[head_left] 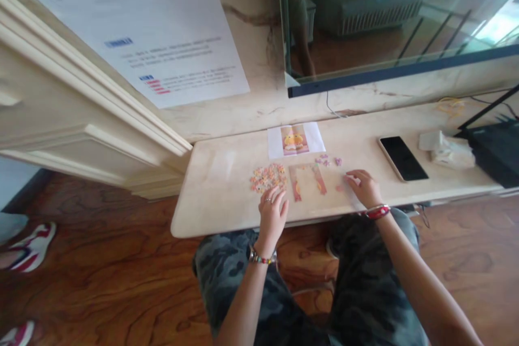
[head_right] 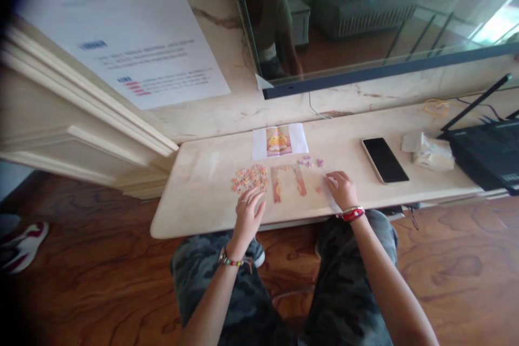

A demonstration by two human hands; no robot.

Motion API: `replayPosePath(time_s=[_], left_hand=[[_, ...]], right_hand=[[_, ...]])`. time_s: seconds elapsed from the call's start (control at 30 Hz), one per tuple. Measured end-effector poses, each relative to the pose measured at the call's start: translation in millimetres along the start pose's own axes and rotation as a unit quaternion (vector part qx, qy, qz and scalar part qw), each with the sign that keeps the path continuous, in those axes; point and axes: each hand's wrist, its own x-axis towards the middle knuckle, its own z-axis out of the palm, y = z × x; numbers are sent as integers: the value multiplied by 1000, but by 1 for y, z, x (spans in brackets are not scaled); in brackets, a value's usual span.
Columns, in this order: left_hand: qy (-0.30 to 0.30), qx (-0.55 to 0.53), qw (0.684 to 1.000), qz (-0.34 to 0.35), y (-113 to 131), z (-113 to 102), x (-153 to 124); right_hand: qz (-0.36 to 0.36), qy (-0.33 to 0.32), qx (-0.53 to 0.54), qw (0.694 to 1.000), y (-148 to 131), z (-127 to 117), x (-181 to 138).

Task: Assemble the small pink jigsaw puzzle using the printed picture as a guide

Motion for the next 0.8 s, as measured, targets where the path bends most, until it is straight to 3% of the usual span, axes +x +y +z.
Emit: replayPosePath(time_s=[0.2, 0.33, 0.47, 0.67, 0.8], left_hand=[[-32, -38, 999, -14, 8, 8, -29], [-39, -65, 997, -21, 8, 13, -37], [-34, -69, 997, -27, 9, 13, -40], [-27, -66, 997, -23, 13, 13, -38], [-27, -65, 997, -14, 22, 15, -27]], right_hand=[[-12, -4, -59, 998, 23, 6, -9], [-36, -30, -60, 997, 25, 9, -1], [-16, -30, -42, 999, 22, 7, 0], [-11, -23, 40, 999, -10, 1, -27], [-33, -55, 69, 996, -40, 13, -50]])
